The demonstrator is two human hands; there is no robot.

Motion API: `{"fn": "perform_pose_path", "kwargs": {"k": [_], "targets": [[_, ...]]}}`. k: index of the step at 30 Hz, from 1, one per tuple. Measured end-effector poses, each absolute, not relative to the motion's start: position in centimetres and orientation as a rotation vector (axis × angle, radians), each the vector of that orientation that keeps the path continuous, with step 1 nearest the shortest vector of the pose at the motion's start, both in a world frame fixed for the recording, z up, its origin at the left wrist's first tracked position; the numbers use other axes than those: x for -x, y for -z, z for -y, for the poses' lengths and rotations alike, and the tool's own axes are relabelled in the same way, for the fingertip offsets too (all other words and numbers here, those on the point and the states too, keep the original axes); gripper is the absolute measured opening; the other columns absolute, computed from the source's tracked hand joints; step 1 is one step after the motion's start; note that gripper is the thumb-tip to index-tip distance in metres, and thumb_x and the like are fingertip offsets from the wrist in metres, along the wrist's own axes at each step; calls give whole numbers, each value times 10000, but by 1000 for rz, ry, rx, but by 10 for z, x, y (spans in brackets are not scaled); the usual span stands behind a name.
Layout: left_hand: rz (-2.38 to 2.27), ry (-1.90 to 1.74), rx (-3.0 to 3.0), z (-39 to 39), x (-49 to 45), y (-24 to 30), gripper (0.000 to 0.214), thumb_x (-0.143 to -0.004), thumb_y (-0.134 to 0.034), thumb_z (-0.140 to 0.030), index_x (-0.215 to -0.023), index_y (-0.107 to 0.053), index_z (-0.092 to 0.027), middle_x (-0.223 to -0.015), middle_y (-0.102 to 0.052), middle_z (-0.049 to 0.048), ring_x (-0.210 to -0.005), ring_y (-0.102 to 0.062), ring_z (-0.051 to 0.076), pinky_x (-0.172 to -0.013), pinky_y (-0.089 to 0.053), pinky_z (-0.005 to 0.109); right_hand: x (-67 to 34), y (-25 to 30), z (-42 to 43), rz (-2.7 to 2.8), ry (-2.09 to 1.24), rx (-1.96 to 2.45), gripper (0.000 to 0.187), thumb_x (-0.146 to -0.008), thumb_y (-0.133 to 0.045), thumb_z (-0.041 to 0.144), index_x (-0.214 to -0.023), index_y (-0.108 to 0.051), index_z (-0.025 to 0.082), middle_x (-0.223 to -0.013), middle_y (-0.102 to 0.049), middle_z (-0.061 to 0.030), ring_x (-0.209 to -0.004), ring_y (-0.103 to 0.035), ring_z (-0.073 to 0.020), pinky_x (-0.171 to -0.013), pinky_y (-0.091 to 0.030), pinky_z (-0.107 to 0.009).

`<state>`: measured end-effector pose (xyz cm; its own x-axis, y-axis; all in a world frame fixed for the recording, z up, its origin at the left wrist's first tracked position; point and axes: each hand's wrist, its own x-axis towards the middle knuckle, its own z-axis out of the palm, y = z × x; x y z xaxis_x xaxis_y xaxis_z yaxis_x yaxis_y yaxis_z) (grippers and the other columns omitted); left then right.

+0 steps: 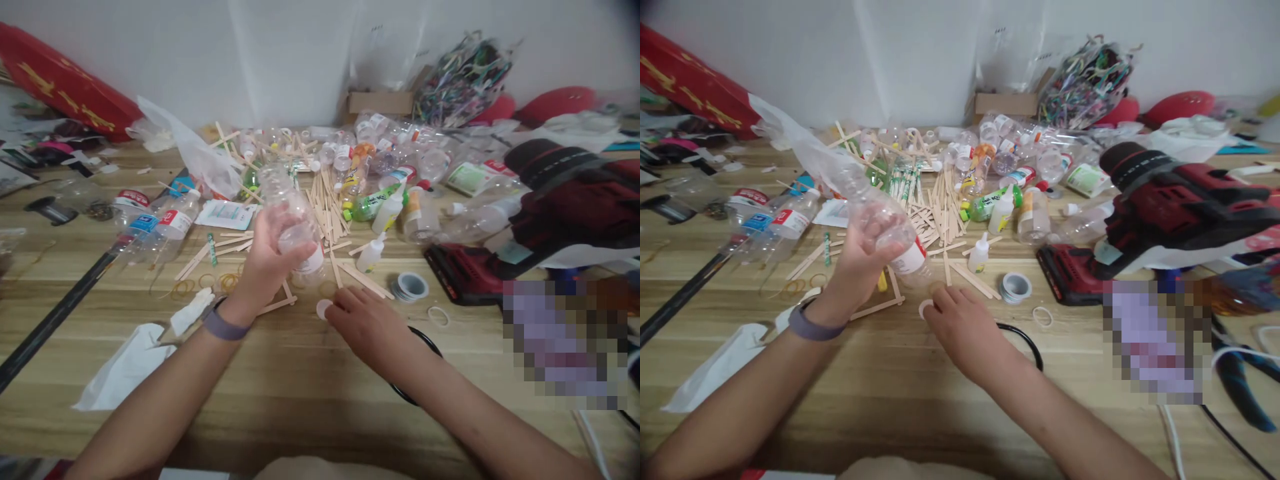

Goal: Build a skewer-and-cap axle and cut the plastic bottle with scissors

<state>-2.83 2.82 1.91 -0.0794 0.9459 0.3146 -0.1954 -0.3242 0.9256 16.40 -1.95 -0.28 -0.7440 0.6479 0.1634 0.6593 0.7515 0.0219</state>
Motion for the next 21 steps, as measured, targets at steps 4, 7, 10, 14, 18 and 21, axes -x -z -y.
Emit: {"fn": "perform_pose_path", "kwargs": {"k": [4,7,10,14,18,21], "targets": [[-966,-1478,-1422,-48,12,-6,604,-697,-812,-299,-1178,-450,-244,-1190,-612,64,-1200,-561,250,-965,-479,378,-179,7,38,2635,84,1047,112,-839,-697,96,-823,-648,195,-795,-579,-29,-732,-506,-200,-663,-336,-319],[-1037,-1474,-1451,-60,7,-3,648,-700,-798,-309,-1219,-418,-228,-1211,-604,96,-1179,-577,262,-969,-480,405,-184,9,45,2548,-36,1053,110,-846,-664,79,-822,-643,184,-831,-591,-37,-748,-536,-198,-679,-384,-312],[-1053,-1463,-1457,-64,7,0,701,-707,-796,-345,-1270,-393,-227,-1251,-593,111,-1163,-596,267,-972,-483,419,-185,9,49,2457,-299,1037,111,-885,-594,75,-868,-634,177,-965,-627,-63,-816,-587,-189,-727,-445,-300],[-1056,-1397,-1483,-63,10,5,782,-697,-811,-439,-1322,-393,-225,-1319,-579,140,-1215,-574,286,-1043,-433,445,-186,8,56,2226,-754,979,128,-899,-553,66,-904,-601,184,-996,-634,-53,-902,-618,-155,-790,-481,-250],[-1112,-1369,-1515,-59,17,5,858,-648,-832,-487,-1335,-403,-205,-1395,-523,167,-1290,-512,300,-1093,-385,444,-195,8,58,2053,-895,1095,120,-930,-506,144,-854,-584,195,-893,-641,-26,-824,-615,-139,-733,-475,-235],[-1230,-1395,-1543,-47,23,2,810,-704,-787,-505,-1354,-415,-196,-1399,-503,157,-1307,-482,289,-1092,-376,433,-207,7,58,1928,-876,1267,146,-934,-507,241,-826,-596,201,-805,-637,-20,-735,-594,-154,-670,-460,-253]]}}
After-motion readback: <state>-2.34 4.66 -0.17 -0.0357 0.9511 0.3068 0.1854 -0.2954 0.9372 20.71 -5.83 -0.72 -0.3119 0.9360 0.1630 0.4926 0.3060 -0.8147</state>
